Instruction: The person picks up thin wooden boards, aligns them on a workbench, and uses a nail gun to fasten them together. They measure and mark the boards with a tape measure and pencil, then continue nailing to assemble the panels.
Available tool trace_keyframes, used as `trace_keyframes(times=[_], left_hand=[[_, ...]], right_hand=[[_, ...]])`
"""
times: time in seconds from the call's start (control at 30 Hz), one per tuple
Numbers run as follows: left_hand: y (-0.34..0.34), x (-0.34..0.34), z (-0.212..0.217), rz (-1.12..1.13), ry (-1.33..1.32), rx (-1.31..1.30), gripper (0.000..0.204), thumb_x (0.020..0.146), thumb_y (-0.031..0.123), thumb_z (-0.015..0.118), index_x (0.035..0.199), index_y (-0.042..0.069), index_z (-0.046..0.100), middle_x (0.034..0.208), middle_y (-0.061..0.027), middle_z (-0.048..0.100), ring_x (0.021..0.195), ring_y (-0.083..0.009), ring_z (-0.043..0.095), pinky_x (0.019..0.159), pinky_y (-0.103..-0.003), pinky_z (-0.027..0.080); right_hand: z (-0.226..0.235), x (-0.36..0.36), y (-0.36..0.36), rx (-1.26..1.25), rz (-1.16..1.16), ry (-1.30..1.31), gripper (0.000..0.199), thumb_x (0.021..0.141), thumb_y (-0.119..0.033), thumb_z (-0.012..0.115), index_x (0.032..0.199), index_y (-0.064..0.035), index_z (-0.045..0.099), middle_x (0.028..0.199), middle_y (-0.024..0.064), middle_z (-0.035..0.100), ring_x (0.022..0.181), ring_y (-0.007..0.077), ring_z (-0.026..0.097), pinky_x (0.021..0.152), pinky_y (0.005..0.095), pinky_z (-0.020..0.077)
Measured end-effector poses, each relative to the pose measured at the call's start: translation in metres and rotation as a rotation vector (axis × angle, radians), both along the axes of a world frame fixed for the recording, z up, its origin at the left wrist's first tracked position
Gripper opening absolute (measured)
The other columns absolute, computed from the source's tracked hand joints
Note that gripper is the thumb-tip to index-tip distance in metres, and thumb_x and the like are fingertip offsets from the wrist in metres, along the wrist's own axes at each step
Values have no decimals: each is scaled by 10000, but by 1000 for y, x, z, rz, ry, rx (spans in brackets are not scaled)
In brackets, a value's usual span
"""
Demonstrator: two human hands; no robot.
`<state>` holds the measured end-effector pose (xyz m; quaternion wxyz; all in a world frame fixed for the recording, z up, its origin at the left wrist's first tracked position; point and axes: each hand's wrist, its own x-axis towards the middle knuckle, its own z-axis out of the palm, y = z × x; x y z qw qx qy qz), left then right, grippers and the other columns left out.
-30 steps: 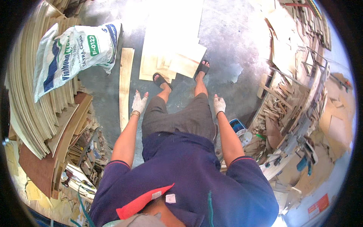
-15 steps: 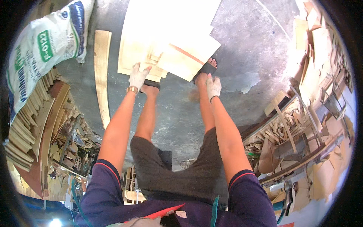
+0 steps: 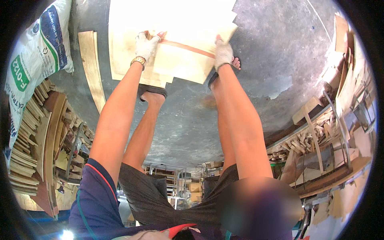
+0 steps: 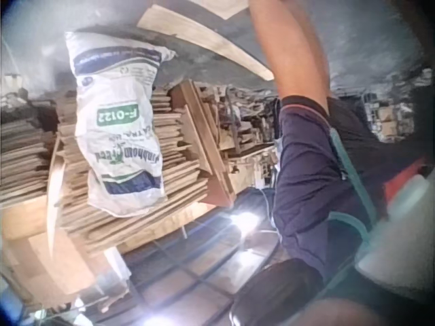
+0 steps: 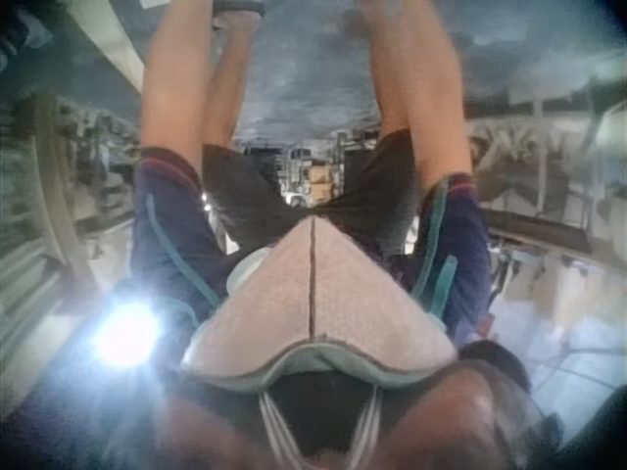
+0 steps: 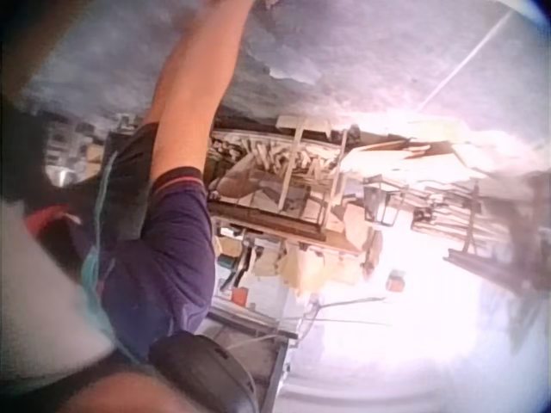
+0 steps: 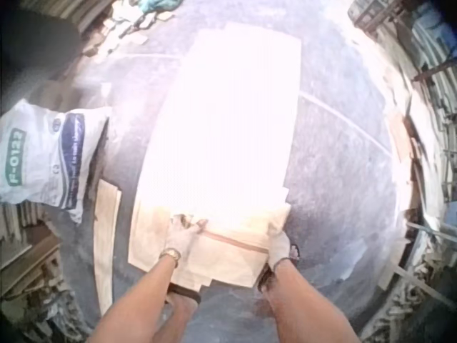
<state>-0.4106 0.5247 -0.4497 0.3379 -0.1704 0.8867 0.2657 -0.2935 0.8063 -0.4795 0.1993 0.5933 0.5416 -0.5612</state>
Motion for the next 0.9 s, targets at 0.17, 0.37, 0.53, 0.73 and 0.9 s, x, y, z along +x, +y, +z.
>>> trace_keyframes(times=[0.17,0.37,0.53,0.73,0.9], left_hand=[[-8,-10,-4,167,-85,146,1122,739,645,810,1448,-120,397,1372,-294,541,1271,-374,555,1106,-440,434],[-9,2,3,-152,-85,3,1185,721,669,793,1493,-111,344,1403,-292,525,1314,-399,525,1109,-464,426],[-2,27,10,-225,-170,-49,1144,715,667,787,1488,-76,389,1447,-281,481,1341,-393,498,1119,-471,414],[4,36,-5,152,-160,78,1106,722,757,715,1465,-20,454,1421,-269,485,1353,-408,469,1110,-480,418],[-10,35,4,32,-267,22,1101,734,769,696,1458,-28,463,1421,-258,516,1339,-407,506,1104,-477,425]], right_hand=[[21,-36,-42,371,193,-98,756,860,-580,701,1190,97,638,1251,317,644,1226,414,604,1035,421,457],[13,-12,-53,507,141,23,712,830,-541,771,1202,49,632,1160,240,696,1123,377,665,972,424,504],[-6,17,-18,231,221,-60,697,893,-599,700,1126,57,648,1065,170,694,969,275,647,880,388,492],[-17,47,-28,-47,75,-76,723,917,-600,655,1266,31,596,1115,151,660,991,254,613,877,377,484],[7,63,-48,167,258,-80,694,917,-554,630,1202,78,605,1135,290,680,1090,407,648,939,445,473]])
